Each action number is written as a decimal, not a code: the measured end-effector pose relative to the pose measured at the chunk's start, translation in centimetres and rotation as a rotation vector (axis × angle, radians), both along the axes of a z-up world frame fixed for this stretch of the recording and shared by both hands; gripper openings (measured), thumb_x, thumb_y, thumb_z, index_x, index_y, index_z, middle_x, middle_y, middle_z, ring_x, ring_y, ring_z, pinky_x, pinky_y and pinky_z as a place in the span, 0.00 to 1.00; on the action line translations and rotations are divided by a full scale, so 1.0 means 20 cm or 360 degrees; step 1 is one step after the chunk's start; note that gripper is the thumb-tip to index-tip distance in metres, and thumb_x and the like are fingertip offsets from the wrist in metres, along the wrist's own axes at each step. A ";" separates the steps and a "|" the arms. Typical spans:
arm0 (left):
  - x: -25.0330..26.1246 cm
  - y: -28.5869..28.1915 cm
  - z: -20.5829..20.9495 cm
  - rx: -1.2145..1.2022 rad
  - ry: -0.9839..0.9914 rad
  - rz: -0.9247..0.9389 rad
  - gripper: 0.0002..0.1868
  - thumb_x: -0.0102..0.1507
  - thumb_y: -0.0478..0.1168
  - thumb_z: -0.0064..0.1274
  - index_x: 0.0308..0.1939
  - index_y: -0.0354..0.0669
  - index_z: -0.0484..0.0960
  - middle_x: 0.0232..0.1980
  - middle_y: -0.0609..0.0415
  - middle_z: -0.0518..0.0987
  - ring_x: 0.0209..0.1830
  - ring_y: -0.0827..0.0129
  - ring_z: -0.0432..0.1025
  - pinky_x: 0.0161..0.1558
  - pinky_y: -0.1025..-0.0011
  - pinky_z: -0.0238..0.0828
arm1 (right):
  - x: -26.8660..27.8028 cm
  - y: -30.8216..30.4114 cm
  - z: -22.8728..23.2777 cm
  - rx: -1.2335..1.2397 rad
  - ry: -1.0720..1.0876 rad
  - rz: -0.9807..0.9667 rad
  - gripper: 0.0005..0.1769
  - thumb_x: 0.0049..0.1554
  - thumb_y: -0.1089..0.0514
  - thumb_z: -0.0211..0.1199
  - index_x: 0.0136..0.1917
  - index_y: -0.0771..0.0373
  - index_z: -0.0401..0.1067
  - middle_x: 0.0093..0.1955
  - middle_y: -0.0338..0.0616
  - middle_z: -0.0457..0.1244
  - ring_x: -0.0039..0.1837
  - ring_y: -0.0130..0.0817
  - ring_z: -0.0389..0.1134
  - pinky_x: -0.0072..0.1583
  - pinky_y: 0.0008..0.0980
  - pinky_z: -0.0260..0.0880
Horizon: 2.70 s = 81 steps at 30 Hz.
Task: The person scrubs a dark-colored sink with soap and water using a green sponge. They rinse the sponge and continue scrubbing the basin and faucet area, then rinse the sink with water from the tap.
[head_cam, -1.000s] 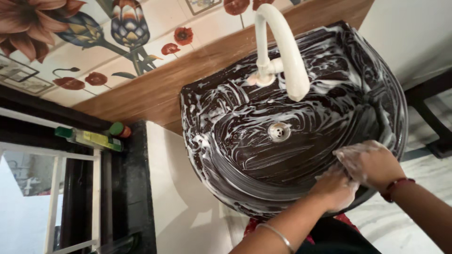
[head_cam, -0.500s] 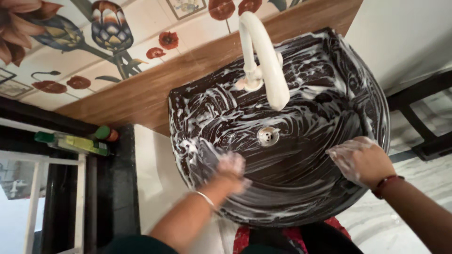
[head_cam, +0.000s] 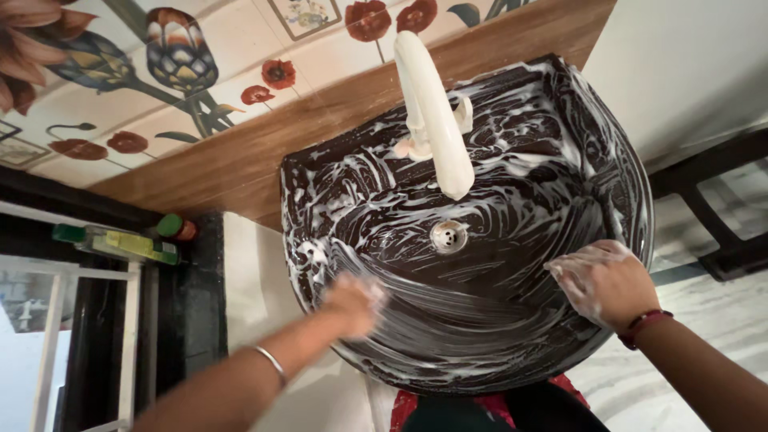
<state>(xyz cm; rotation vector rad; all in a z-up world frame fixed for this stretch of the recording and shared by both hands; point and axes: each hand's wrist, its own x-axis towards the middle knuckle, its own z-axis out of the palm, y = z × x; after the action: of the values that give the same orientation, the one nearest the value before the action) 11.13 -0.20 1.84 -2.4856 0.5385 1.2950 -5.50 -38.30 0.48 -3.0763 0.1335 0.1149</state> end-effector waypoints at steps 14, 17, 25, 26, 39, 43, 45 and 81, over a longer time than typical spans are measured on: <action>-0.68 -0.89 -0.67 -0.1504 0.0408 -0.0702 0.31 0.71 0.54 0.28 0.76 0.50 0.62 0.88 0.38 0.38 0.82 0.27 0.35 0.73 0.32 0.39 | -0.02 0.03 0.08 0.0120 -0.0146 -0.0037 0.18 0.55 0.45 0.55 0.54 0.43 0.82 0.52 0.30 0.73 0.56 0.28 0.72 0.68 0.37 0.64; -0.56 -0.48 -0.45 -0.1055 0.0882 -0.0276 0.32 0.74 0.56 0.28 0.80 0.53 0.42 0.85 0.56 0.35 0.84 0.53 0.32 0.76 0.43 0.31 | 0.00 0.02 0.08 -0.0024 -0.0090 0.0000 0.19 0.56 0.44 0.54 0.55 0.41 0.81 0.53 0.31 0.72 0.55 0.29 0.72 0.68 0.40 0.62; 0.27 0.27 0.00 -0.1030 -0.0902 -0.1474 0.18 0.56 0.49 0.48 0.42 0.42 0.83 0.48 0.48 0.80 0.54 0.56 0.72 0.57 0.57 0.67 | -0.03 0.02 0.06 0.0056 -0.0085 -0.0030 0.15 0.58 0.44 0.55 0.50 0.43 0.81 0.53 0.27 0.73 0.55 0.26 0.73 0.71 0.36 0.65; 0.18 0.26 -0.03 -0.0835 -0.0700 -0.1421 0.16 0.59 0.47 0.47 0.43 0.43 0.83 0.49 0.48 0.80 0.55 0.55 0.72 0.59 0.57 0.67 | -0.03 0.02 0.06 0.0078 -0.0154 -0.0002 0.15 0.58 0.45 0.55 0.48 0.45 0.81 0.53 0.26 0.73 0.56 0.27 0.73 0.71 0.36 0.65; -0.85 -1.08 -0.23 -0.1719 -0.0690 -0.0259 0.21 0.72 0.47 0.36 0.47 0.34 0.80 0.62 0.33 0.76 0.64 0.41 0.70 0.61 0.52 0.68 | -0.03 0.01 0.02 0.0093 -0.0276 -0.0037 0.15 0.58 0.45 0.56 0.48 0.43 0.83 0.53 0.29 0.73 0.56 0.29 0.73 0.72 0.37 0.64; -0.74 -0.55 -0.29 -0.1820 -0.0514 -0.1031 0.21 0.79 0.49 0.34 0.54 0.40 0.80 0.65 0.41 0.77 0.69 0.52 0.72 0.72 0.62 0.69 | -0.01 0.01 0.04 0.0022 -0.0122 -0.0029 0.16 0.58 0.44 0.55 0.51 0.40 0.82 0.53 0.27 0.73 0.54 0.25 0.73 0.71 0.36 0.64; -0.60 -0.11 -0.21 -0.1534 -0.0159 -0.0749 0.19 0.69 0.53 0.40 0.51 0.54 0.84 0.59 0.51 0.80 0.61 0.54 0.74 0.53 0.54 0.73 | -0.02 0.00 0.04 0.0002 -0.0095 -0.0024 0.16 0.57 0.45 0.54 0.51 0.40 0.82 0.53 0.27 0.73 0.54 0.24 0.73 0.71 0.35 0.64; 0.62 -0.32 -0.13 -0.1068 -0.1355 -0.0524 0.35 0.71 0.53 0.36 0.77 0.34 0.57 0.80 0.44 0.56 0.80 0.52 0.50 0.76 0.59 0.43 | 0.05 0.17 0.06 0.0120 -0.0351 -0.0417 0.11 0.54 0.46 0.63 0.44 0.50 0.82 0.45 0.36 0.73 0.51 0.37 0.73 0.66 0.38 0.68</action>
<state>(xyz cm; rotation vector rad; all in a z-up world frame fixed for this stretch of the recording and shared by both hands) 23.62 -6.64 -0.82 -2.9201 1.1899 -0.1589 -4.48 -34.86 1.69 -2.9366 0.5036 -0.2248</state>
